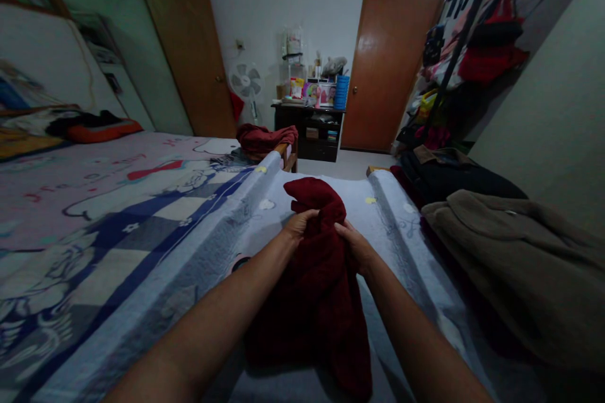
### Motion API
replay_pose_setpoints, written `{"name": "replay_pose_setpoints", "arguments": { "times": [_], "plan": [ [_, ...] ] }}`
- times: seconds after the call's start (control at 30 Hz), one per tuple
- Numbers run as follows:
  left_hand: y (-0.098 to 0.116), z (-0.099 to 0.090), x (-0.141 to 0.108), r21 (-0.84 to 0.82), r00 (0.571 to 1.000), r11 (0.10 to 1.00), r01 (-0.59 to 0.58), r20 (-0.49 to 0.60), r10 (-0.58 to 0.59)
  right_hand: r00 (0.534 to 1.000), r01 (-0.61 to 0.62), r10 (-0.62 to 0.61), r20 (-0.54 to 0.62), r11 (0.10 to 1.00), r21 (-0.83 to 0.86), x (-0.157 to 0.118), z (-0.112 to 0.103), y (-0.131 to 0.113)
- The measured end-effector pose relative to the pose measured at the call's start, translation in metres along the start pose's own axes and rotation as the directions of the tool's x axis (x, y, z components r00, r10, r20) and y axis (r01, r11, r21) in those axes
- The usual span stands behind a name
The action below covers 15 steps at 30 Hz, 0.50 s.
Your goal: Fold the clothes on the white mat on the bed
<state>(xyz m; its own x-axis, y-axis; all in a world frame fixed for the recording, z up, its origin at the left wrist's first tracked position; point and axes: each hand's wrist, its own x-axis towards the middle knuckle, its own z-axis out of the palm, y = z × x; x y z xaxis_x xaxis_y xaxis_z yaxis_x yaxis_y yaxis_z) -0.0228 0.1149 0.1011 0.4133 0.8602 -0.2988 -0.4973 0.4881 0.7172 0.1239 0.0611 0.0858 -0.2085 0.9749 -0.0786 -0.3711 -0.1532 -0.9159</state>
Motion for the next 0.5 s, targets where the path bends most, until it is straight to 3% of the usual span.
{"name": "replay_pose_setpoints", "arguments": {
  "times": [0.1,0.17,0.3,0.4,0.5],
  "plan": [
    [0.012,-0.005,-0.003,-0.024,0.978,0.985,-0.174,-0.119,0.17,0.999,-0.008,0.005,-0.035,0.996,-0.092,-0.01,-0.012,0.01],
    [0.027,-0.01,-0.007,0.047,0.933,0.951,-0.305,-0.183,0.309,0.997,-0.069,0.065,-0.033,0.989,-0.13,-0.018,-0.024,0.021],
    [0.078,-0.024,-0.021,0.251,0.823,0.829,-0.499,-0.16,0.544,0.983,-0.179,0.174,-0.052,0.973,-0.147,-0.031,-0.044,0.043],
    [0.132,-0.039,-0.033,0.419,0.792,0.75,-0.511,-0.109,0.601,0.983,-0.174,0.16,-0.086,0.967,-0.186,-0.035,-0.05,0.053],
    [0.188,-0.061,-0.045,0.617,0.822,0.69,-0.379,-0.117,0.557,0.986,-0.154,0.136,-0.096,0.964,-0.216,-0.035,-0.05,0.057]
  ]
}}
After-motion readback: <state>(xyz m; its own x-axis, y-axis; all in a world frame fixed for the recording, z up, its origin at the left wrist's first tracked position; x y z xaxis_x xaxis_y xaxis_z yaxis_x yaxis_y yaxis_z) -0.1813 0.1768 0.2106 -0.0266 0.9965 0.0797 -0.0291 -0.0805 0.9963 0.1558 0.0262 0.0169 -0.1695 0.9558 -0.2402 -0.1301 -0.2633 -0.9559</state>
